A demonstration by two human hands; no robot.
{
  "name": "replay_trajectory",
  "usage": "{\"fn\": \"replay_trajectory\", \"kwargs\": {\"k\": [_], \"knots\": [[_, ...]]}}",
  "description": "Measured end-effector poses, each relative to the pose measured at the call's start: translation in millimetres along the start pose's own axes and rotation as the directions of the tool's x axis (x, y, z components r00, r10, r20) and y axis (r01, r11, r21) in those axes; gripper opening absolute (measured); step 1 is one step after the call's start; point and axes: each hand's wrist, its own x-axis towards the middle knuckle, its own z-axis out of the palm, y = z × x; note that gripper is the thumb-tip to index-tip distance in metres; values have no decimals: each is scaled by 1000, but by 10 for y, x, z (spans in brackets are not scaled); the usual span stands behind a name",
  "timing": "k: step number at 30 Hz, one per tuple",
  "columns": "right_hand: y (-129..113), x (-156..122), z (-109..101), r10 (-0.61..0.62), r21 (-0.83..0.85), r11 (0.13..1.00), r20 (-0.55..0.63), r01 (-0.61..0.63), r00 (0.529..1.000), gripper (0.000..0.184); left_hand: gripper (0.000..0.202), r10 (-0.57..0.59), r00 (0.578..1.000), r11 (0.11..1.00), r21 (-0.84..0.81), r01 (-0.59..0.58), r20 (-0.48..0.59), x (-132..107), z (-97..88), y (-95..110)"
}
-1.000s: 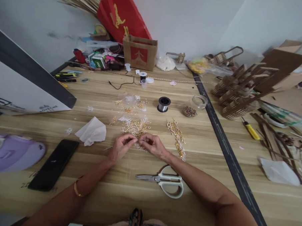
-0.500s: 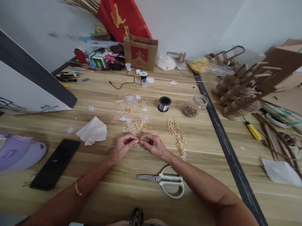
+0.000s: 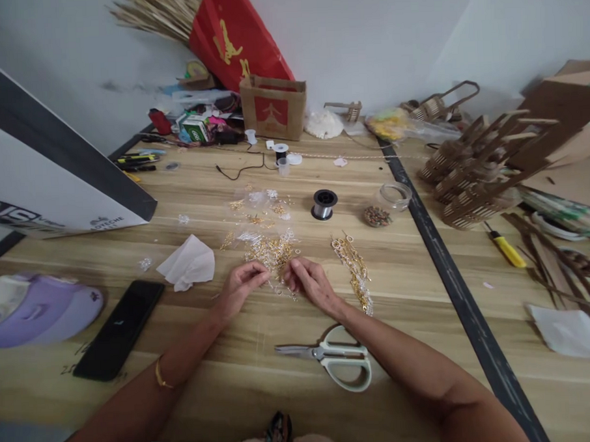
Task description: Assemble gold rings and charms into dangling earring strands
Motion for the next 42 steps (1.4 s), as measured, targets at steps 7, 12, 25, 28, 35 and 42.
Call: {"fn": "replay_trajectory", "kwargs": {"k": [7, 12, 25, 28, 35, 42], "knots": [[-1, 5, -1, 9, -16, 1000, -81, -10, 997, 53, 19, 16, 999, 997, -78, -14, 30, 35, -46, -41], [-2, -1, -18, -40, -144, 989, -131, 21, 991, 55, 21, -23, 1000, 999, -32, 23, 6, 33, -44, -15], [-341, 19, -233, 31, -496, 868, 47, -4, 998, 40, 11, 73, 997, 969, 236, -74, 14, 90, -1, 29], [-337, 57, -384, 15, -650, 758, 110, 60, 994, 28, 9, 101, 994, 937, 332, -105, 29, 88, 27, 55], [-306, 55, -573, 18, -855, 497, 182, 149, 983, 20, 9, 146, 987, 890, 427, -160, 67, 107, 72, 90], [-542, -62, -643, -46, -934, 280, 218, 222, 975, 32, 10, 170, 981, 873, 448, -193, 92, 150, 39, -7]]}}
